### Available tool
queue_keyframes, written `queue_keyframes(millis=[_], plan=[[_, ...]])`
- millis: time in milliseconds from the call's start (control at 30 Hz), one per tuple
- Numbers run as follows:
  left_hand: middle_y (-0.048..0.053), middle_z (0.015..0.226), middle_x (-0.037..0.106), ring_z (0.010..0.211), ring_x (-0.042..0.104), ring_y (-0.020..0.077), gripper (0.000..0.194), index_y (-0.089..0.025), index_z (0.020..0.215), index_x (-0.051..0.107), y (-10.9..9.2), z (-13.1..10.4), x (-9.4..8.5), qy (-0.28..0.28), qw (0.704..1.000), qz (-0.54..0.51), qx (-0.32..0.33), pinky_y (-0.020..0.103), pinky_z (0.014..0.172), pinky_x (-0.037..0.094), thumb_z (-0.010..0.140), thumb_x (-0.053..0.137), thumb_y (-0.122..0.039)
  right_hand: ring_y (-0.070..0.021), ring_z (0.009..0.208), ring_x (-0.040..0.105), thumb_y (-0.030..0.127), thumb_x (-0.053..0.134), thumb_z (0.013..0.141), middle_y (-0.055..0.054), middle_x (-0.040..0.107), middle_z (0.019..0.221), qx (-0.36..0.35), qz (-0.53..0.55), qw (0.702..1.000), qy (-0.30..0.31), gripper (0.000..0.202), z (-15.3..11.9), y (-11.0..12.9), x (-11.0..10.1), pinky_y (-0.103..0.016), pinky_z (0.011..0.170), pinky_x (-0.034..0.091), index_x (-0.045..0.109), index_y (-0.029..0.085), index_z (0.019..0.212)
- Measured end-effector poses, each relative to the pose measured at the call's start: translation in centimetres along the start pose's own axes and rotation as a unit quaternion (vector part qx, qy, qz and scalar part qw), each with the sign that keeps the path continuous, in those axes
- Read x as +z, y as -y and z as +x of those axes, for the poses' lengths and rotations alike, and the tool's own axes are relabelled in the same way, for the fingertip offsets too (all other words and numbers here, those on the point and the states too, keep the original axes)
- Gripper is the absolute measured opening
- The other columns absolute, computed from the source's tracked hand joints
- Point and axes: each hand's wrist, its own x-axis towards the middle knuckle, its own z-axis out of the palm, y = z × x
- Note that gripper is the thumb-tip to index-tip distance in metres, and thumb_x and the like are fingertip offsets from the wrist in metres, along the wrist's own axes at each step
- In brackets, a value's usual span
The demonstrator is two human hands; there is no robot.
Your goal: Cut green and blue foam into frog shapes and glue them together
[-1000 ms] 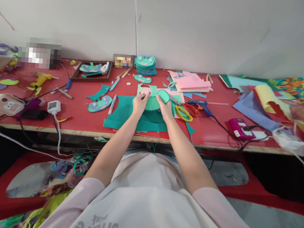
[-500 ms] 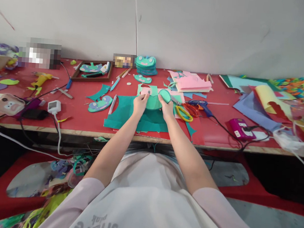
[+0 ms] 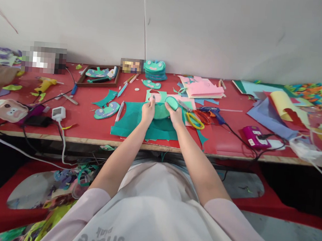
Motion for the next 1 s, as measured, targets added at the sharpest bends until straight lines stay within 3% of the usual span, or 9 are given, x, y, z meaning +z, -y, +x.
queue_keyframes(millis=[133, 300, 433, 533, 633, 767, 1000], plan=[[0.004, 0.057, 0.058, 0.063, 0.06, 0.0168, 0.055, -0.017, 0.068, 0.068, 0.25, 0.05, 0.09, 0.005, 0.999, -0.036, -0.025, 0.027, 0.061, 0.043, 0.091, 0.034, -0.052, -0.0233, 0.073, 0.065, 0.058, 0.068, 0.064, -0.007, 0.068, 0.076, -0.008, 0.004, 1.0, 0.003, 0.049, -0.06, 0.03, -0.01, -0.039, 0.064, 0.056, 0.068, 0.014, 0.087], [0.009, 0.072, 0.068, 0.078, 0.065, 0.0203, 0.067, -0.017, 0.075, 0.072, 0.32, -0.03, 0.1, 0.022, 0.996, -0.071, -0.043, 0.032, 0.074, 0.05, 0.092, 0.021, -0.058, -0.0207, 0.067, 0.063, 0.059, 0.068, 0.064, -0.006, 0.067, 0.073, -0.005, -0.003, 1.0, -0.001, 0.047, -0.02, -0.03, 0.01, -0.035, 0.058, 0.055, 0.067, 0.016, 0.082], [0.009, 0.077, 0.07, 0.083, 0.066, 0.0216, 0.067, -0.017, 0.079, 0.073, 0.52, 0.06, 0.19, 0.025, 0.996, -0.071, -0.054, 0.033, 0.079, 0.051, 0.091, 0.023, -0.058, -0.0206, 0.068, 0.063, 0.059, 0.067, 0.065, -0.006, 0.068, 0.074, -0.007, -0.007, 1.0, -0.003, 0.047, -0.02, 0.0, 0.0, -0.034, 0.057, 0.055, 0.067, 0.016, 0.084], [0.007, 0.08, 0.072, 0.091, 0.066, 0.022, 0.068, -0.018, 0.084, 0.075, 0.73, 0.1, 0.18, 0.037, 0.997, -0.065, -0.018, 0.032, 0.083, 0.05, 0.092, 0.02, -0.058, -0.021, 0.071, 0.063, 0.057, 0.067, 0.066, -0.006, 0.068, 0.072, -0.004, -0.008, 1.0, -0.007, 0.046, -0.06, 0.18, 0.02, -0.034, 0.06, 0.056, 0.067, 0.015, 0.084], [0.007, 0.095, 0.073, 0.102, 0.064, 0.0216, 0.064, -0.018, 0.1, 0.073, 0.82, 0.09, 0.05, 0.038, 0.997, -0.07, 0.022, 0.031, 0.09, 0.048, 0.093, 0.021, -0.056, -0.021, 0.068, 0.063, 0.056, 0.068, 0.066, -0.005, 0.066, 0.068, 0.002, 0.0, 1.0, -0.01, 0.044, -0.07, 0.31, 0.05, -0.035, 0.058, 0.055, 0.066, 0.015, 0.082], [0.009, 0.111, 0.07, 0.111, 0.061, 0.0222, 0.052, -0.018, 0.118, 0.065, 0.55, 0.0, -0.09, 0.023, 0.997, -0.066, 0.019, 0.031, 0.095, 0.044, 0.094, 0.031, -0.049, -0.0204, 0.064, 0.061, 0.058, 0.068, 0.065, -0.004, 0.063, 0.065, -0.001, 0.019, 1.0, -0.019, 0.044, 0.08, 0.06, 0.02, -0.035, 0.056, 0.054, 0.065, 0.016, 0.078], [0.01, 0.119, 0.066, 0.111, 0.059, 0.0213, 0.042, -0.017, 0.123, 0.061, 0.14, -0.04, -0.13, 0.027, 0.998, -0.036, 0.045, 0.03, 0.092, 0.044, 0.094, 0.036, -0.036, -0.0189, 0.062, 0.057, 0.062, 0.066, 0.063, -0.004, 0.06, 0.063, 0.005, 0.02, 0.999, -0.036, 0.047, 0.52, -0.5, -0.13, -0.033, 0.052, 0.05, 0.062, 0.017, 0.078]])
